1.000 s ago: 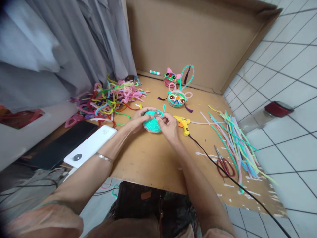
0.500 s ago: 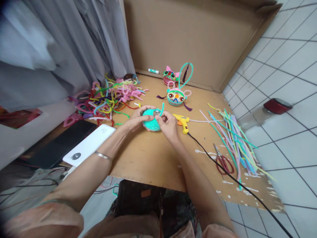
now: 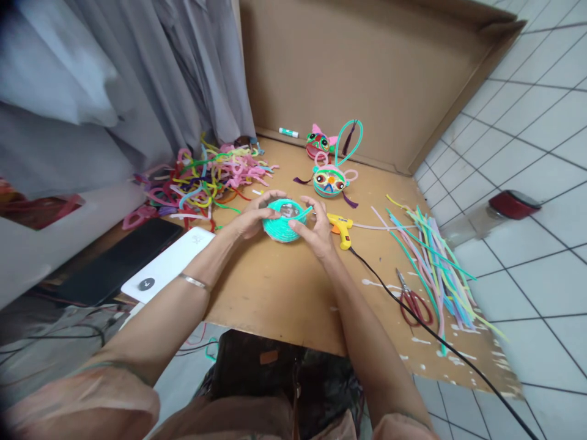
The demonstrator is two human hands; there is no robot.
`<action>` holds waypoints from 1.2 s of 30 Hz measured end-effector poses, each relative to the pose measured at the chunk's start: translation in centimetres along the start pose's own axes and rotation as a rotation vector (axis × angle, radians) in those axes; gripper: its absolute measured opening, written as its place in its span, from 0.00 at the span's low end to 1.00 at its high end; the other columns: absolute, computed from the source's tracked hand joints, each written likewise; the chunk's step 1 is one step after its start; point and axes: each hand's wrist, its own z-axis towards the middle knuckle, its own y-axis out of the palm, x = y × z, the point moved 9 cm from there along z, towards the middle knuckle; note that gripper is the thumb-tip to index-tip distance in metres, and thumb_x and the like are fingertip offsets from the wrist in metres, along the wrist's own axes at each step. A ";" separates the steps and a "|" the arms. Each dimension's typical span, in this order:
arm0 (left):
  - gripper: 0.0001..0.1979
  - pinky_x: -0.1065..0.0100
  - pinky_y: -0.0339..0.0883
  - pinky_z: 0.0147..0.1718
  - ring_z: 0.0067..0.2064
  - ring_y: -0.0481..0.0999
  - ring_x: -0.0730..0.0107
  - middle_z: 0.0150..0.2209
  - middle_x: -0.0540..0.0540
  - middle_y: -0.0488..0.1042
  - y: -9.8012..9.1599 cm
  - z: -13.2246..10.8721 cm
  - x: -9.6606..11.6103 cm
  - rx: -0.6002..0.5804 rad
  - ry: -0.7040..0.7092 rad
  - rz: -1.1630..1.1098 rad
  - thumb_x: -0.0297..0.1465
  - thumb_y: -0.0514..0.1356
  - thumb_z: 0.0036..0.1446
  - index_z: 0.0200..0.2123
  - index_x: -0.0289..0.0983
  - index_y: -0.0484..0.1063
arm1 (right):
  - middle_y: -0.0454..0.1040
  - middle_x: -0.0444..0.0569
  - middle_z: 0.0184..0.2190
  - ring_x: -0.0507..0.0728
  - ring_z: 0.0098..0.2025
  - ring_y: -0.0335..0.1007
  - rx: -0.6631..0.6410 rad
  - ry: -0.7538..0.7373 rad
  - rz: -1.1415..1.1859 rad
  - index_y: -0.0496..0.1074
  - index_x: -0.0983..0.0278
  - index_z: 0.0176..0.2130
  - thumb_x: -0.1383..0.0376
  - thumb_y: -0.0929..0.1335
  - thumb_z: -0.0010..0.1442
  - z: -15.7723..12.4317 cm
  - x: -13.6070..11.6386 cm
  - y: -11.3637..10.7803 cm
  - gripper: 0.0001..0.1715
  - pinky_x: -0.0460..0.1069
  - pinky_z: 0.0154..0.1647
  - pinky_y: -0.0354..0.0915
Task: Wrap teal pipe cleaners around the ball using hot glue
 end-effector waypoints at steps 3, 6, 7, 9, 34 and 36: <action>0.28 0.66 0.65 0.47 0.47 0.73 0.63 0.47 0.47 0.73 0.3 0.0 0.1 -0.040 0.023 0.017 0.30 0.68 0.34 0.43 0.38 0.70 | 0.65 0.51 0.62 0.66 0.66 0.57 -0.044 0.048 0.104 0.67 0.55 0.59 0.47 0.78 0.41 0.1 0.7 0.5 0.48 0.61 0.65 0.58; 0.27 0.68 0.65 0.45 0.47 0.72 0.65 0.45 0.48 0.73 0.3 0.0 0.4 -0.030 0.073 0.035 0.31 0.69 0.34 0.42 0.38 0.69 | 0.67 0.52 0.62 0.66 0.64 0.61 -0.105 0.102 0.193 0.66 0.55 0.61 0.48 0.78 0.41 0.1 1.1 1.5 0.51 0.62 0.66 0.59; 0.27 0.68 0.64 0.45 0.47 0.71 0.65 0.44 0.49 0.72 0.2 0.0 0.5 -0.020 0.088 0.042 0.31 0.70 0.34 0.41 0.38 0.68 | 0.67 0.52 0.62 0.66 0.64 0.63 -0.106 0.108 0.206 0.65 0.56 0.61 0.48 0.78 0.41 0.0 1.2 1.7 0.51 0.62 0.66 0.60; 0.26 0.70 0.64 0.44 0.46 0.71 0.67 0.44 0.49 0.72 0.1 0.0 0.6 -0.003 0.106 0.062 0.33 0.70 0.34 0.40 0.38 0.68 | 0.69 0.52 0.61 0.66 0.62 0.65 -0.089 0.107 0.206 0.66 0.56 0.61 0.48 0.78 0.41 0.0 1.3 1.6 0.50 0.63 0.65 0.62; 0.20 0.64 0.66 0.47 0.46 0.74 0.60 0.44 0.46 0.77 -0.5 -0.3 1.1 -0.006 0.115 0.299 0.38 0.67 0.42 0.39 0.37 0.76 | 0.71 0.52 0.52 0.64 0.57 0.68 0.042 -0.044 -0.154 0.71 0.56 0.55 0.52 0.74 0.48 -0.2 0.2 0.7 0.36 0.61 0.61 0.63; 0.19 0.62 0.66 0.50 0.49 0.74 0.58 0.46 0.45 0.77 -0.5 -0.3 1.2 -0.019 0.133 0.342 0.39 0.67 0.44 0.40 0.37 0.76 | 0.71 0.53 0.52 0.64 0.57 0.68 0.051 -0.044 -0.167 0.70 0.57 0.55 0.51 0.74 0.48 -0.2 0.2 0.7 0.36 0.61 0.61 0.63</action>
